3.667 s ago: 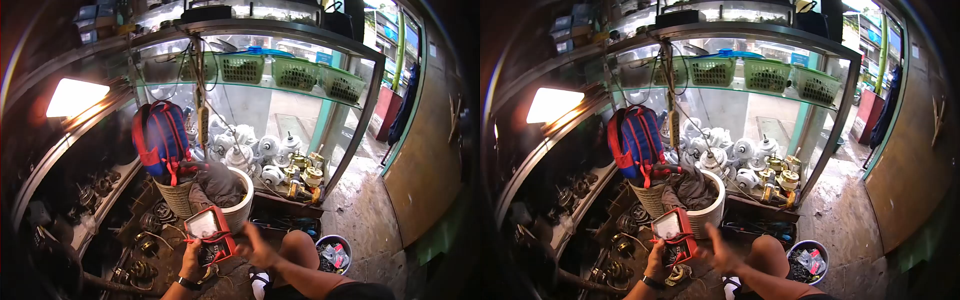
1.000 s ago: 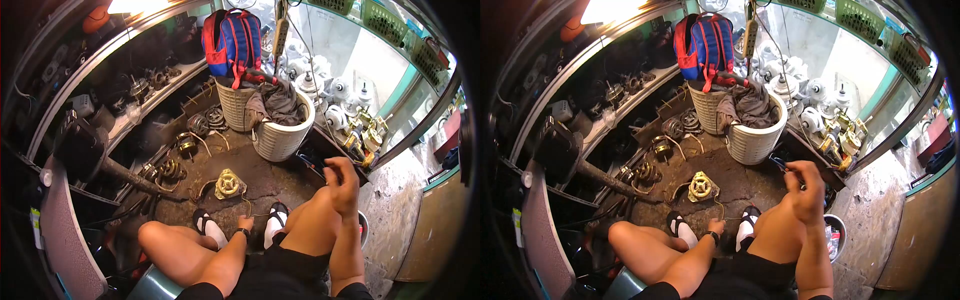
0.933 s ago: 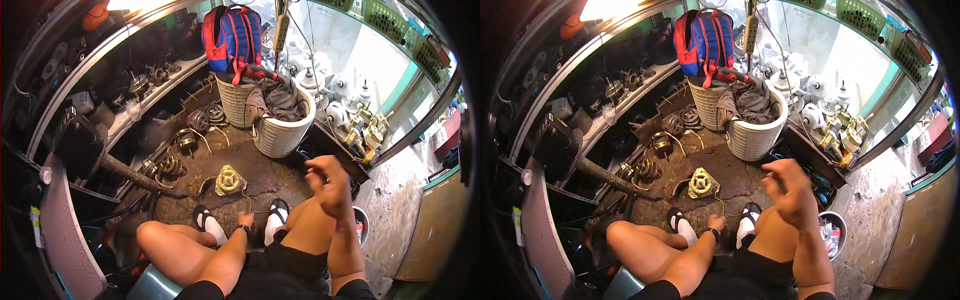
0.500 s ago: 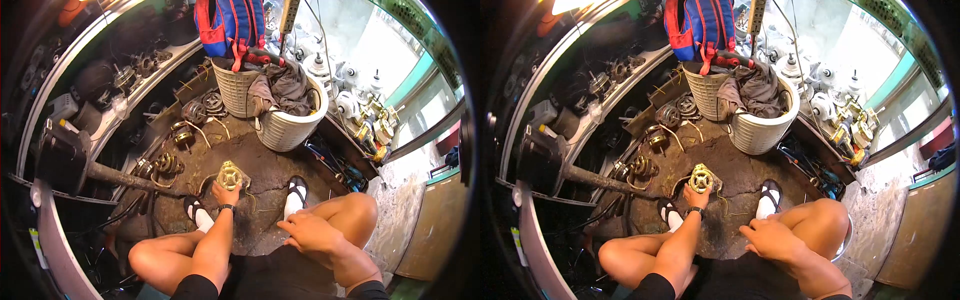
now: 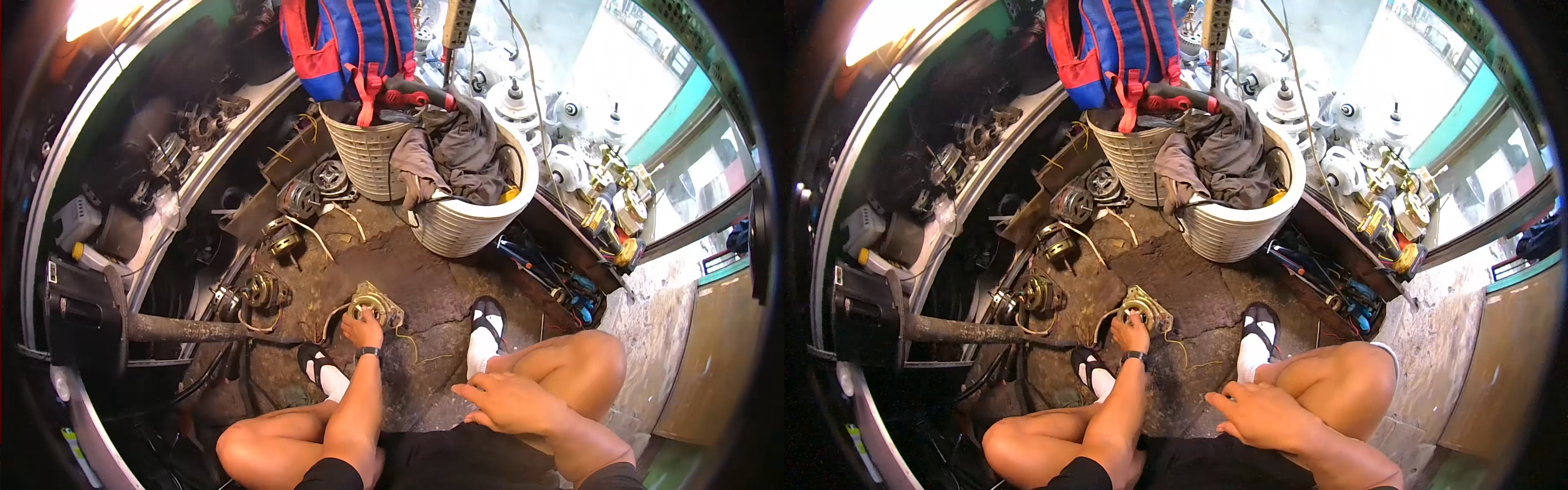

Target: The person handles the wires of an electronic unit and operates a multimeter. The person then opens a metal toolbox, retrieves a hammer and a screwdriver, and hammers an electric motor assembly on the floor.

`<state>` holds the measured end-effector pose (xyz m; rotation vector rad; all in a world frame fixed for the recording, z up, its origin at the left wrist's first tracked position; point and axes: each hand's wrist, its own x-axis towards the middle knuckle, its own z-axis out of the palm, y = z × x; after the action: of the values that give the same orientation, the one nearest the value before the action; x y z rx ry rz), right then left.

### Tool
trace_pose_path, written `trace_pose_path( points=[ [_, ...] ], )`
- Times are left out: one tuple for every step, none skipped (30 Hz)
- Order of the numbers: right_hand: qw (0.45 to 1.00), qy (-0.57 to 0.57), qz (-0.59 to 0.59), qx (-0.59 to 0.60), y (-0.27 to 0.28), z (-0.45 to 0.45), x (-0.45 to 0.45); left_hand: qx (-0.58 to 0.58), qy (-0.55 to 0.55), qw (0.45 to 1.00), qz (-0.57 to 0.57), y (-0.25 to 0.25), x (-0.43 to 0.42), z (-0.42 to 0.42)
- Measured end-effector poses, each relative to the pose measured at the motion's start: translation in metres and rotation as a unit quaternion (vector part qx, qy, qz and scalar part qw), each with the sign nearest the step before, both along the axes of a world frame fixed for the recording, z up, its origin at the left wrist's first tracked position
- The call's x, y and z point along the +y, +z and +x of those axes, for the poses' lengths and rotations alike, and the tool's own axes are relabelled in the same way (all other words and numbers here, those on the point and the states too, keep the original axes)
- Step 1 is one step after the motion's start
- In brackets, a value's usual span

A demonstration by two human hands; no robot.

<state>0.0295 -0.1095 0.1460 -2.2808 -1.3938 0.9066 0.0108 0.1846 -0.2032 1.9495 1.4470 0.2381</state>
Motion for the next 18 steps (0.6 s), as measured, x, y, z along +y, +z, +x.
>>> trace_pose_path(
  points=[
    [1.000,-0.003,0.000,-0.001,0.003,0.001,0.000,-0.014,-0.016,1.000,-0.011,0.002,0.002,-0.006],
    [1.000,0.001,-0.028,0.015,0.008,0.002,0.002,-0.020,-0.030,0.999,-0.038,0.004,0.005,-0.011],
    [0.998,0.005,-0.055,0.032,0.010,0.001,0.001,-0.032,0.023,0.998,-0.050,0.004,0.001,-0.011],
    [0.998,0.002,-0.053,0.035,0.009,-0.001,-0.001,-0.005,0.007,0.988,-0.151,-0.004,0.012,-0.016],
    [0.998,0.005,-0.045,0.033,0.007,-0.002,-0.004,-0.027,0.038,0.977,-0.210,-0.012,0.015,-0.019],
    [0.999,0.008,-0.037,0.029,0.006,-0.003,-0.006,-0.046,0.072,0.960,-0.265,-0.020,0.017,-0.022],
    [0.999,0.006,-0.034,0.030,0.005,-0.004,-0.007,-0.044,0.071,0.961,-0.263,-0.016,0.009,-0.021],
    [0.999,0.009,-0.031,0.031,0.006,-0.004,-0.008,-0.220,0.101,0.899,-0.364,-0.007,0.002,-0.019],
    [0.999,0.012,-0.027,0.030,0.008,-0.004,-0.009,-0.387,0.126,0.796,-0.448,0.003,-0.003,-0.015],
    [0.999,0.011,-0.024,0.029,0.009,-0.005,-0.009,-0.406,0.111,0.785,-0.455,0.007,-0.005,-0.012],
    [0.999,0.012,-0.028,0.032,0.010,-0.005,-0.010,-0.407,0.109,0.785,-0.454,0.012,-0.007,-0.009],
    [0.999,0.014,-0.032,0.035,0.011,-0.005,-0.010,-0.421,0.101,0.759,-0.486,0.017,-0.008,-0.005],
    [0.999,0.014,-0.029,0.032,0.011,-0.005,-0.012,-0.434,0.093,0.732,-0.517,0.020,-0.009,-0.002],
    [1.000,0.009,-0.009,0.016,0.011,-0.006,-0.014,-0.426,0.112,0.726,-0.528,0.023,-0.010,0.002],
    [1.000,0.004,0.010,0.000,0.010,-0.007,-0.016,-0.427,0.109,0.726,-0.527,0.026,-0.007,0.006],
    [1.000,0.003,0.010,-0.001,0.009,-0.006,-0.017,-0.394,0.122,0.702,-0.580,0.027,-0.003,0.009],
    [1.000,0.001,0.017,-0.004,0.008,-0.006,-0.018,-0.358,0.134,0.675,-0.631,0.019,0.002,0.008],
    [1.000,-0.003,0.022,-0.005,0.007,-0.007,-0.020,-0.341,0.144,0.643,-0.671,0.010,0.008,0.009]
  ],
)
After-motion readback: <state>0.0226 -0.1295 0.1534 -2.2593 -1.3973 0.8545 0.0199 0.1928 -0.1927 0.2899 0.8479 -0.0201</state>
